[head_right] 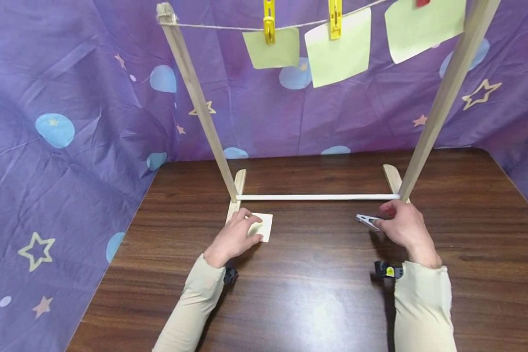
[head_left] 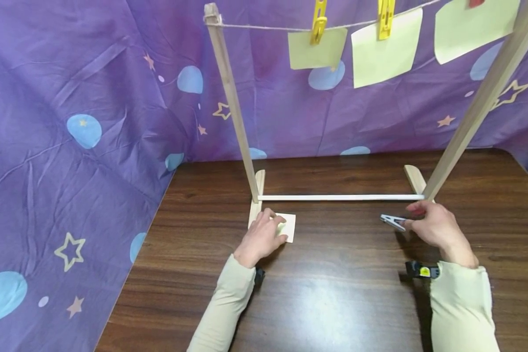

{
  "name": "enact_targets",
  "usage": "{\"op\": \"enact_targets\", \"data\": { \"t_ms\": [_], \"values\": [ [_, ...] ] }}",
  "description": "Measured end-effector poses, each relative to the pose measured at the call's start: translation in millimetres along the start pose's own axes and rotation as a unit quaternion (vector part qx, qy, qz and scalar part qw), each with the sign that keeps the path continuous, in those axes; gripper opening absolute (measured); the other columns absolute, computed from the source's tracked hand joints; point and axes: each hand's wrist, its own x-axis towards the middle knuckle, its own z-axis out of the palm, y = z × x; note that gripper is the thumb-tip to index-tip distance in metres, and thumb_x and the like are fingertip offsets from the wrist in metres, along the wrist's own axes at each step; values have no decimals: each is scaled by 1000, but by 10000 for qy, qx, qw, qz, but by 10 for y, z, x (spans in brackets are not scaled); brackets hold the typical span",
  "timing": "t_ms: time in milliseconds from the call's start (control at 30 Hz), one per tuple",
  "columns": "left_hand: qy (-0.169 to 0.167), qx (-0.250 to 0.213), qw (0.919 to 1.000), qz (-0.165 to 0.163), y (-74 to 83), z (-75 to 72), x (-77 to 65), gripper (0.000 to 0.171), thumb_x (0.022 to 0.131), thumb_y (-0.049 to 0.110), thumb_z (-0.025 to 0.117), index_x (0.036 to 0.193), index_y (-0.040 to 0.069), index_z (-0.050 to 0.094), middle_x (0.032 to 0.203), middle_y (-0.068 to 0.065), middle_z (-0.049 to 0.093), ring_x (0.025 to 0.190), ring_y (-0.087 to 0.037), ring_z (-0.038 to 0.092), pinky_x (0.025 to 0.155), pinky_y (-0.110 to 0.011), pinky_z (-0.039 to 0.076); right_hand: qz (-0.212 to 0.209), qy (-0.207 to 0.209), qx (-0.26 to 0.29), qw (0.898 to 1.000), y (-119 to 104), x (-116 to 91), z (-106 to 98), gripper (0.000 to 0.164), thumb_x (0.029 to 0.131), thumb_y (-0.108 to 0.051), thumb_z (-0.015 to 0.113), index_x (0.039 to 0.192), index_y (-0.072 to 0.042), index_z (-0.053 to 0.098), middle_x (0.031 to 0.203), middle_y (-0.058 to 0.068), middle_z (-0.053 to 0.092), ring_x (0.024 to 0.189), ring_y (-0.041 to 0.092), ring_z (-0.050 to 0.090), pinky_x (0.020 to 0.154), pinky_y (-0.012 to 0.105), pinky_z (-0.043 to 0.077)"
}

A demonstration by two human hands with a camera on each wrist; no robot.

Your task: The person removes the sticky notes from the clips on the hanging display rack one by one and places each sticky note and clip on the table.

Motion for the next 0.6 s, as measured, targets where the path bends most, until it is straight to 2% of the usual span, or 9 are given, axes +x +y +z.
{"op": "enact_targets", "data": {
  "t_ms": [67,133,200,267,333,433,500,533,600],
  "values": [
    [248,-169,9995,89,8,-41,-7,38,87,29,69,120,10,65,122,-12,56,109,-28,53,87,-41,48,-70,190,33,9998,-66,-24,-63,39,83,-21,72,110,6,61,105,32,64,85,35,61,67,35,40],
    [590,-377,9973,235,14,-85,-15,34,88,28,68,117,9,65,118,-11,57,108,-27,54,88,-41,48,-188,442,123,9988,-137,-55,-129,37,85,-24,70,109,4,63,105,31,65,77,13,60,65,31,40],
    [961,-601,9929,368,17,-135,-27,31,88,26,67,114,9,66,114,-9,58,107,-26,56,89,-39,49,-355,755,222,9963,-230,-99,-199,35,88,-27,69,108,1,64,103,28,67,73,-8,52,61,25,39],
    [1366,-876,9855,486,16,-192,-38,27,87,23,67,110,8,67,109,-8,60,105,-24,58,89,-37,48,-573,1109,487,9910,-344,-145,-261,31,89,-26,67,107,-1,66,93,12,72,68,-18,46,57,19,39],
    [1757,-1230,9751,567,13,-268,-55,23,87,19,67,106,7,68,104,-7,62,97,-24,60,84,-36,49,-808,1391,1058,9813,-498,-196,-299,26,92,-23,65,107,-2,66,85,-6,70,63,-19,48,55,15,41],
    [2235,-1947,9531,621,12,-416,-58,17,87,14,67,101,5,70,97,-9,65,87,-25,62,75,-37,51,-1297,1647,2056,9559,-791,-237,-358,16,94,-13,62,106,-3,66,78,-25,63,63,-11,58,56,10,46],
    [2424,-2477,9359,634,32,-542,-34,14,88,11,66,100,4,70,94,-10,66,83,-24,63,69,-37,53,-1691,1680,2767,9309,-1017,-228,-437,14,93,-5,61,105,-2,66,80,-19,66,66,-5,62,57,10,48],
    [2506,-2687,9278,656,49,-609,-14,14,88,10,66,100,3,70,93,-11,66,81,-23,63,67,-37,53,-1911,1650,3162,9145,-1130,-206,-490,14,92,-2,60,105,-1,67,83,-14,68,67,-2,63,58,11,49],
    [2596,-3066,9133,668,96,-750,37,14,89,9,65,101,4,70,94,-10,67,84,-21,64,68,-35,54,-2220,1643,3657,8888,-1369,-151,-620,17,90,1,62,107,0,67,86,-7,70,69,2,65,58,12,50]
  ]
}}
